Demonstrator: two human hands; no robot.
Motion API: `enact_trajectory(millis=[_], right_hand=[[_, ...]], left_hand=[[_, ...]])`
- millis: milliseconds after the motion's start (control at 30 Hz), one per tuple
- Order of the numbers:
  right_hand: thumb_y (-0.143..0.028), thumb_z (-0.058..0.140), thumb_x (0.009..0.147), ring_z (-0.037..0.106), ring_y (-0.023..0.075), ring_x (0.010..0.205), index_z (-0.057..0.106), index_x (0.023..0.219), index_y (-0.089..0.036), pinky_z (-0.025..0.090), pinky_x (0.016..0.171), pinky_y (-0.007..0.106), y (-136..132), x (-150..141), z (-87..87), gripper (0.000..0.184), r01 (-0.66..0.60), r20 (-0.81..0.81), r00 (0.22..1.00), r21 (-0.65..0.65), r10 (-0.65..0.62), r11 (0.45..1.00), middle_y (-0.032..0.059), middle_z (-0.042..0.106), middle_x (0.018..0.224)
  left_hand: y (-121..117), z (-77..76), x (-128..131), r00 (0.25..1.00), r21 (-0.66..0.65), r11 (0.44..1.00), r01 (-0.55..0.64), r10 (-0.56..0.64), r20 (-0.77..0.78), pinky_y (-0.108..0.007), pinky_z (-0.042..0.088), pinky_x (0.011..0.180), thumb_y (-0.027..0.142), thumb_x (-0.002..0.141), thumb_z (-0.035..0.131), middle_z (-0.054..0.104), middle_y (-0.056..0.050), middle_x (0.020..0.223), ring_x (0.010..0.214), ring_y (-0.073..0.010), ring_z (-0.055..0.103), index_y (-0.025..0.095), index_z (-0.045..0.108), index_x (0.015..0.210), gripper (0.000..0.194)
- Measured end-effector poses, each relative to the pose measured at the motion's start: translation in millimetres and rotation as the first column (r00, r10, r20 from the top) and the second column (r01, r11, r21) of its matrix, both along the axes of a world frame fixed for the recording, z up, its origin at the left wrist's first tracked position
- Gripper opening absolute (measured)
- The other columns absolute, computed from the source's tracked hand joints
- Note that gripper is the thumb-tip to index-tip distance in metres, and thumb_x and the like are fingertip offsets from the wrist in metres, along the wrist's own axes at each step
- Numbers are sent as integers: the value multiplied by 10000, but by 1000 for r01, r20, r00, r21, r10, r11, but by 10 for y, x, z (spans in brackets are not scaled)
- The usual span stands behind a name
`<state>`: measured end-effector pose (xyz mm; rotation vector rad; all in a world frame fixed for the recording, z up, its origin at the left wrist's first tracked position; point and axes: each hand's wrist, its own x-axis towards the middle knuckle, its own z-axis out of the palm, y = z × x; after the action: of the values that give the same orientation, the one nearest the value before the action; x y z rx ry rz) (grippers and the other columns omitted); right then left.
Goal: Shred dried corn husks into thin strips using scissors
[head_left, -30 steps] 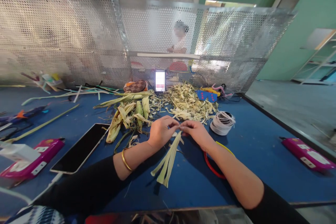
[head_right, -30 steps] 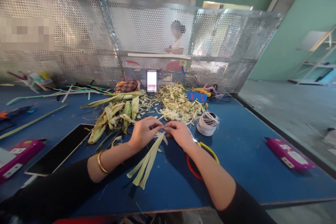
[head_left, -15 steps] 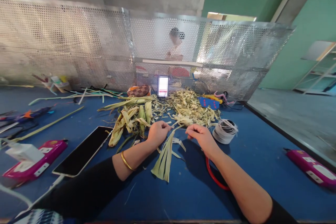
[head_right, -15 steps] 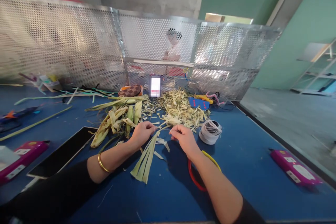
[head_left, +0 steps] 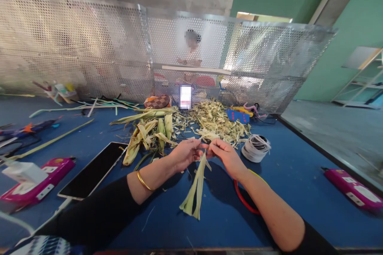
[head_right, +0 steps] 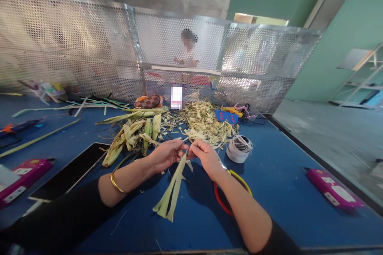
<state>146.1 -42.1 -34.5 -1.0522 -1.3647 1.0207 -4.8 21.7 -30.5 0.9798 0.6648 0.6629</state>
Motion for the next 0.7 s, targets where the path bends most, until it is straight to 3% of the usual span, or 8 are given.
enact_trajectory(millis=[100,267,533,700], right_hand=[[-388,540,824,554,152,647,544,661,-206,455,680,301,-20,-15,29,244,-1,128,992,9,0,1000,-9,574,634],[-318,484,859,542,145,630,528,653,-206,420,688,293,-36,-11,30,239,21,286,958,40,-31,999,-18,577,601],[-296,482,857,531,138,602,524,640,-211,431,638,273,-58,-56,71,237,20,327,945,20,-25,1000,-25,550,576],[-343,513,829,558,138,583,536,647,-209,452,624,285,-39,-67,41,228,56,209,977,-24,-50,998,-23,572,615]], left_hand=[[-7,-15,13,998,129,991,21,-14,-56,-200,433,465,284,787,588,519,48,564,422,-57,470,168,459,693,197],[-7,-22,36,977,278,961,-16,74,-201,-172,382,402,252,815,533,475,79,511,362,-40,414,179,418,686,188],[-10,-28,44,961,348,936,-48,138,-241,-161,361,386,208,801,512,446,94,482,357,-37,374,186,412,675,163],[-9,-20,6,957,360,932,-41,140,-255,-167,386,412,247,793,531,564,35,578,447,-58,471,170,467,676,153]])
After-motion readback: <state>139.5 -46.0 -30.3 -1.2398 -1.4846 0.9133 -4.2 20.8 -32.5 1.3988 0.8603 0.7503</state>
